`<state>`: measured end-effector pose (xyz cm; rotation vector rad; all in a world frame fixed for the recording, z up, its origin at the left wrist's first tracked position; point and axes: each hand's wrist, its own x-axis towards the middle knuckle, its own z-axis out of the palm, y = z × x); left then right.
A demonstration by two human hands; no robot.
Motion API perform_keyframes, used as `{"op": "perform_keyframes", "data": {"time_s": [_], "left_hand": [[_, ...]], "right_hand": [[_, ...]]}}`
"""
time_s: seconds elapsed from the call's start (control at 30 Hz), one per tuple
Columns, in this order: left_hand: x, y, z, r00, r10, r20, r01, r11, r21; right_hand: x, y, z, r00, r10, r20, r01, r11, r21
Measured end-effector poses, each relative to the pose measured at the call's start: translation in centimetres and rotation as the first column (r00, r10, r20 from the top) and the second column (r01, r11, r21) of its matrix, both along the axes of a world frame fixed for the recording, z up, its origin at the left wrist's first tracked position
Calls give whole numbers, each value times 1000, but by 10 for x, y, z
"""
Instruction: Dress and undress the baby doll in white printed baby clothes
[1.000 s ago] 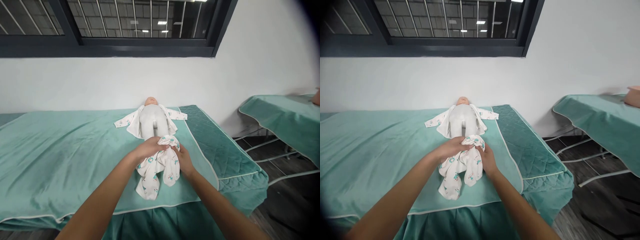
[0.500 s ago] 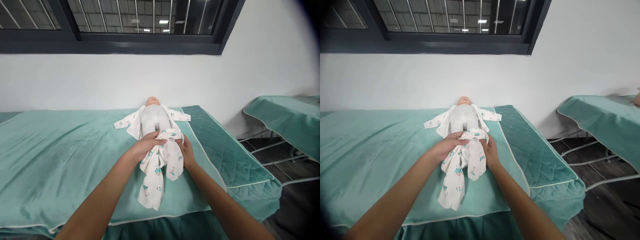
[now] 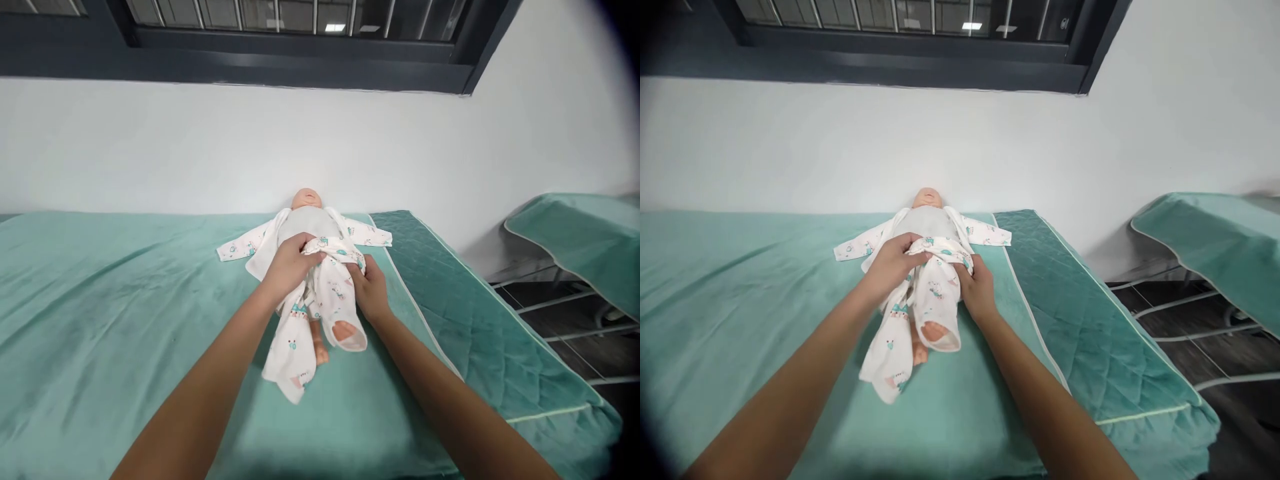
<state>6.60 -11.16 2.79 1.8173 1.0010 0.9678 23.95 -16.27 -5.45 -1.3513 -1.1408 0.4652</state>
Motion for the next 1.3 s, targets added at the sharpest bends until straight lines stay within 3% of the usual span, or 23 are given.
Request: {"op": "perform_keyframes", "data": {"time_s": [0.13,0.27,0.47,0.53,0.87,1.13,1.3], "left_hand": [[-4,-3,-27,994,96,-49,-90,990,111],[-8,-8,-45,996,53,-66,-47,995,92],[-14,-8,-45,978,-121,-172,138,986,89],[-15,-9,-46,970,-134,-201,153,985,82],[-2,-14,-48,1000,-1,-16,4,983,186],[-8,-13,-46,999,41,33,-43,996,76],[-7,-3,-43,997,77,17,-79,981,177]], "right_hand": [[4,3,-8,1000,23,-17,-24,999,-45],[6,5,-12,999,16,-45,-18,999,-48],[10,8,-12,994,-113,-3,113,993,27],[11,7,-12,990,-137,19,136,990,44],[11,12,-11,977,-158,145,147,986,84],[24,40,-2,914,-180,364,122,977,174],[23,51,-2,946,-118,302,73,985,155]]}}
